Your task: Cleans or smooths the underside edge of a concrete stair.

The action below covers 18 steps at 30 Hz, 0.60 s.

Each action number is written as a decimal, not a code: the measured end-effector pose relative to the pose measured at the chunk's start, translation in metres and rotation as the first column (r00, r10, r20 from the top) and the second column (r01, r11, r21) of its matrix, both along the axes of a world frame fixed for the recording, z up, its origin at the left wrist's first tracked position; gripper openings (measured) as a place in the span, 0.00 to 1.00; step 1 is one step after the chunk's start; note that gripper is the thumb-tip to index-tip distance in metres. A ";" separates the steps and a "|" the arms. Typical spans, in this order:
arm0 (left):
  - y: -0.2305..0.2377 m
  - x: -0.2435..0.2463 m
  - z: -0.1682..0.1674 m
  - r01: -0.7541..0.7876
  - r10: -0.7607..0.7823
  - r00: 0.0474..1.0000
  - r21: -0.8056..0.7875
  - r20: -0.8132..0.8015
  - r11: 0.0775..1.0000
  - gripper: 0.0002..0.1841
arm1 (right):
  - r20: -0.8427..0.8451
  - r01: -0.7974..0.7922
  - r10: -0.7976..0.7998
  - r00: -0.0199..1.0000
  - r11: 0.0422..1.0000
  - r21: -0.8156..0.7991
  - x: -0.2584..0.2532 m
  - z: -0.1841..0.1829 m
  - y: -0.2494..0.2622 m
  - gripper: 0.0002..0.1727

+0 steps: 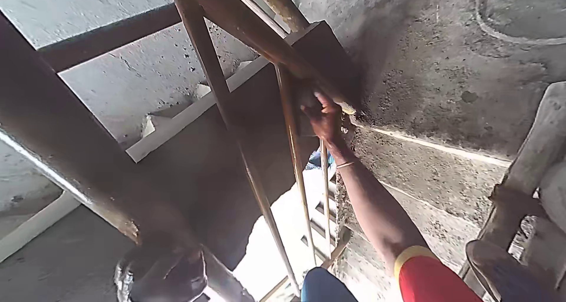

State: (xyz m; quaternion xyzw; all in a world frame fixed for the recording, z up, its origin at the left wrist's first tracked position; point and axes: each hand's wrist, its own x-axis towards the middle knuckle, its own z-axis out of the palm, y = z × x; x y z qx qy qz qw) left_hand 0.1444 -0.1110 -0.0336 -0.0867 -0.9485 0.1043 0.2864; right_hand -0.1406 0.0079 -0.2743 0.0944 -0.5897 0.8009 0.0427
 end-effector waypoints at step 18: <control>0.000 0.004 0.003 -0.081 0.083 0.996 -0.107 0.019 0.991 0.17 | 0.107 -0.254 0.250 0.962 0.967 0.025 0.032 -0.019 -0.005 0.29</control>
